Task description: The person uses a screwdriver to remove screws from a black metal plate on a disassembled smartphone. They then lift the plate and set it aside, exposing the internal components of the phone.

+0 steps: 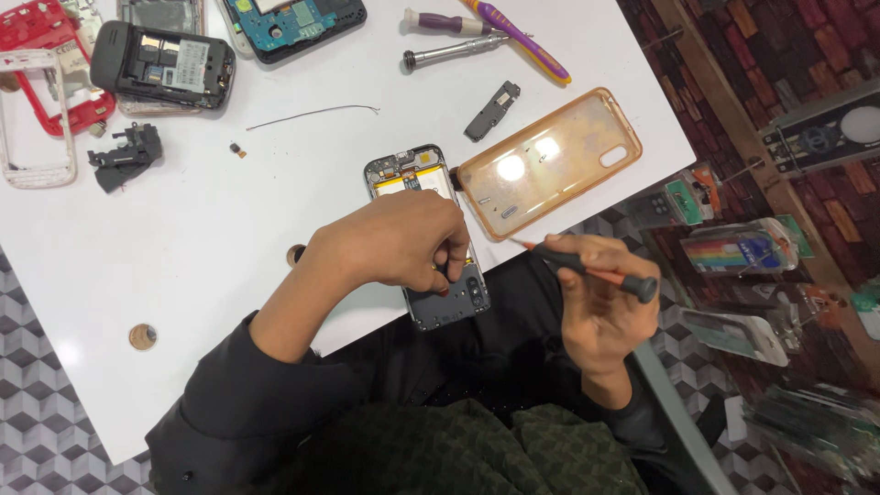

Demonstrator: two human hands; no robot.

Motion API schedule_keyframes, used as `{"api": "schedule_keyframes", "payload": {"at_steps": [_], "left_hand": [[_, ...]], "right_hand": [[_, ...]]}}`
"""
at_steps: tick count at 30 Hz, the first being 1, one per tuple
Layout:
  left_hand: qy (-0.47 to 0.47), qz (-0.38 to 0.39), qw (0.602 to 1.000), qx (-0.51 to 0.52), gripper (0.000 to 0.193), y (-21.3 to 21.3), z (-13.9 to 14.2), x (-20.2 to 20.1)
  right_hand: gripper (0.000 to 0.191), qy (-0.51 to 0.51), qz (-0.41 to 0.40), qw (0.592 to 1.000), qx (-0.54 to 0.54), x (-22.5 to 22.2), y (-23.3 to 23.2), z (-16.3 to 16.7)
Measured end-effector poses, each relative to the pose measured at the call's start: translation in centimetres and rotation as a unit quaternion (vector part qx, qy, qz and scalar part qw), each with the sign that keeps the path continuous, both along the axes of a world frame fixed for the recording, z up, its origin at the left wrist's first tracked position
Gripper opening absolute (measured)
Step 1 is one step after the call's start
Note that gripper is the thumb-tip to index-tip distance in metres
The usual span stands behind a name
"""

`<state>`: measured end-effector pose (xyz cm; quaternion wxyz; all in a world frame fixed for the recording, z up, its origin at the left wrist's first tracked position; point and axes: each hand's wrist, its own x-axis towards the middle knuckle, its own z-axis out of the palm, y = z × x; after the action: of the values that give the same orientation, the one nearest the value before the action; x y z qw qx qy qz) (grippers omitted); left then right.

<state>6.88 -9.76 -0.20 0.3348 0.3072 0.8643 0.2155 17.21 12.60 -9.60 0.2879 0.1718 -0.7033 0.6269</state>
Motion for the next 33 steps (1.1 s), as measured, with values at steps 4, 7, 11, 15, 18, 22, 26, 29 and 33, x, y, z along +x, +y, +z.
{"api": "schedule_keyframes", "payload": {"at_steps": [4,7,11,15,18,22,26,29,33], "left_hand": [[0.003,-0.008,1.0,-0.012,0.016,0.1,0.1,0.0],[0.008,-0.01,1.0,-0.008,0.016,0.0,0.1,0.0],[0.013,-0.006,1.0,0.007,0.015,-0.1,-0.1,0.1],[0.014,-0.013,1.0,0.007,0.015,-0.1,-0.4,0.0],[0.018,-0.015,1.0,0.01,0.015,-0.1,-0.5,0.0],[0.011,-0.01,1.0,0.0,0.015,0.0,-0.5,-0.1],[0.015,-0.011,1.0,0.002,0.014,0.0,-0.5,0.0],[0.017,-0.011,1.0,-0.002,0.013,0.1,-0.5,0.1],[-0.004,-0.003,1.0,-0.021,0.016,0.2,-0.5,0.0]], "right_hand": [[0.027,0.005,0.022,0.999,0.035,0.5,-0.2,-0.1],[0.026,0.004,0.047,0.998,0.034,0.9,-0.5,0.0],[0.026,-0.01,0.092,0.995,0.025,1.8,-0.6,0.3],[0.026,-0.025,0.123,0.992,0.017,2.2,-0.8,0.4],[0.026,-0.01,0.129,0.991,0.038,2.2,-1.1,0.3],[0.025,-0.019,0.143,0.989,0.026,2.4,-1.5,0.3],[0.024,-0.026,0.138,0.99,0.032,2.6,-1.5,0.3],[0.024,-0.02,0.137,0.99,0.039,2.5,-1.5,0.3],[0.024,-0.011,0.132,0.99,0.045,2.3,-1.5,0.3]]}}
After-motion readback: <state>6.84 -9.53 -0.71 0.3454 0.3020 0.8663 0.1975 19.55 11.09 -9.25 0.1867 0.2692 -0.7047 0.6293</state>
